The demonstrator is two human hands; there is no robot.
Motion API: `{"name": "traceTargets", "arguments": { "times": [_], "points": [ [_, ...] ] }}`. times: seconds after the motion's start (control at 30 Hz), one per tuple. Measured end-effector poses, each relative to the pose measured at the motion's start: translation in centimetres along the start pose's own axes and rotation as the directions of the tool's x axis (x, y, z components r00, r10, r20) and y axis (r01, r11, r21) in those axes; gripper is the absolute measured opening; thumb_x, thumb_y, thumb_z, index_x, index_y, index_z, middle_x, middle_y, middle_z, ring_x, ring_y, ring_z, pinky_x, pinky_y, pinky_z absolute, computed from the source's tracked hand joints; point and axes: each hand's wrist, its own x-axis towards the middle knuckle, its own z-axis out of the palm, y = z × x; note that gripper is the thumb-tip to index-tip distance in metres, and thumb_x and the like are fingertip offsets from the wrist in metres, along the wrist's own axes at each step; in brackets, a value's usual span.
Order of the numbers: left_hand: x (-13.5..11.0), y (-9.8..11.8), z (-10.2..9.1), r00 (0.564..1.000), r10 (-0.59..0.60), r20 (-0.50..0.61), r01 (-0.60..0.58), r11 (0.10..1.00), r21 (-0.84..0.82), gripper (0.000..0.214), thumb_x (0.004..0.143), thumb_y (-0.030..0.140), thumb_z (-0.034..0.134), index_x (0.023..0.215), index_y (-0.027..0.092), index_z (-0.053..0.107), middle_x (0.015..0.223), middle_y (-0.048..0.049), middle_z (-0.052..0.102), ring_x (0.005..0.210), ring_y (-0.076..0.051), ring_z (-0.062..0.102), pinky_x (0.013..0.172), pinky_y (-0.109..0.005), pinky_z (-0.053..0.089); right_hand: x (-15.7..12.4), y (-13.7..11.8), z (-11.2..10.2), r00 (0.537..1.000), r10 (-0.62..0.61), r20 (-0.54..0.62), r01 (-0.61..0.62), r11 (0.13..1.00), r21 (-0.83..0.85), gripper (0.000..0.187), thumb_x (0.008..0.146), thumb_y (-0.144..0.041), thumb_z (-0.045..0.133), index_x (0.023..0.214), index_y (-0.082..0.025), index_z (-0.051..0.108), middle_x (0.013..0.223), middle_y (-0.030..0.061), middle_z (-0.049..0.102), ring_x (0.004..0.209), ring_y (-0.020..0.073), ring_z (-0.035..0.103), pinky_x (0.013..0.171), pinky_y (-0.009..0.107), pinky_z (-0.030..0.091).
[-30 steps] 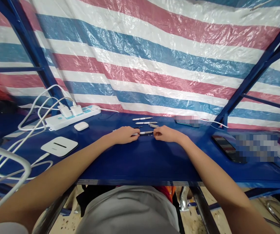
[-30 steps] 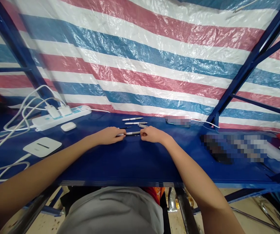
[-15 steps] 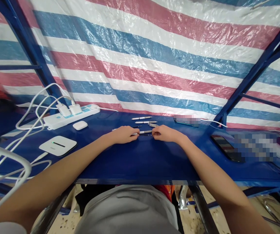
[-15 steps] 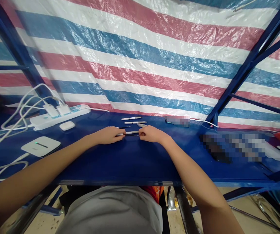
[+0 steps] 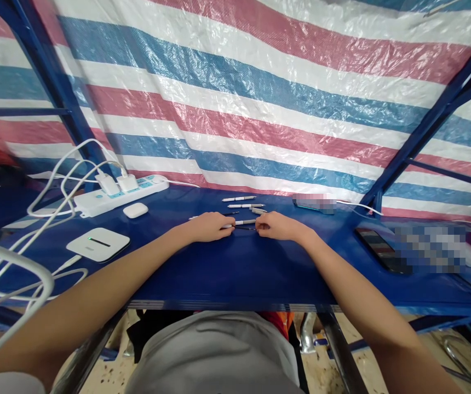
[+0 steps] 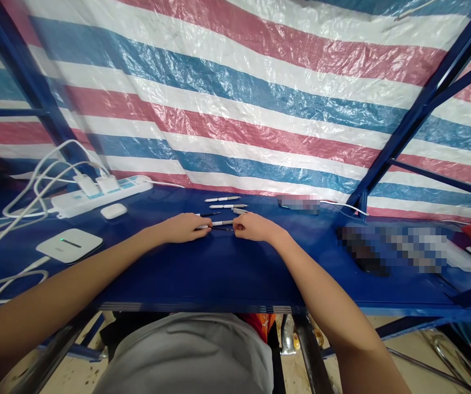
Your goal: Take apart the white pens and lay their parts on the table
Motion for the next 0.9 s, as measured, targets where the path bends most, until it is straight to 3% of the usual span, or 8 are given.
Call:
{"name": "traceTargets", "arguments": {
  "times": [0.3,0.63,0.9],
  "points": [
    [0.0,0.0,0.3,0.999,0.037,0.007,-0.037,0.999,0.019,0.023,0.095,0.034,0.04,0.099,0.027,0.062,0.081,-0.0013,0.066,0.072,-0.02,0.06,0.057,-0.026,0.033,0.1,-0.8,0.5,1.0,-0.026,-0.009,0.025,0.997,-0.073,0.008,0.08,-0.021,0.053,0.076,-0.017,0.059,0.078,0.0022,0.061,0.066,0.0108,0.049,0.063,0.023,0.033],
    [-0.1,0.7,0.2,0.994,0.106,-0.003,-0.106,0.994,0.025,0.021,0.096,0.03,0.041,0.096,0.024,0.061,0.081,-0.0006,0.065,0.068,-0.017,0.059,0.057,-0.026,0.033,0.2,-2.0,1.1,0.998,-0.013,-0.055,-0.001,0.973,-0.233,0.01,0.083,-0.025,0.053,0.084,-0.017,0.058,0.083,0.0044,0.063,0.071,0.014,0.053,0.061,0.025,0.028],
    [0.0,0.4,0.8,0.993,0.117,-0.023,-0.117,0.993,0.018,0.022,0.097,0.03,0.04,0.099,0.023,0.061,0.084,-0.0017,0.066,0.071,-0.018,0.06,0.059,-0.026,0.036,0.2,-2.1,1.0,0.997,-0.016,-0.07,-0.001,0.97,-0.243,0.009,0.083,-0.027,0.053,0.082,-0.018,0.057,0.075,0.0021,0.062,0.066,0.0127,0.051,0.058,0.025,0.024]
  ]
}}
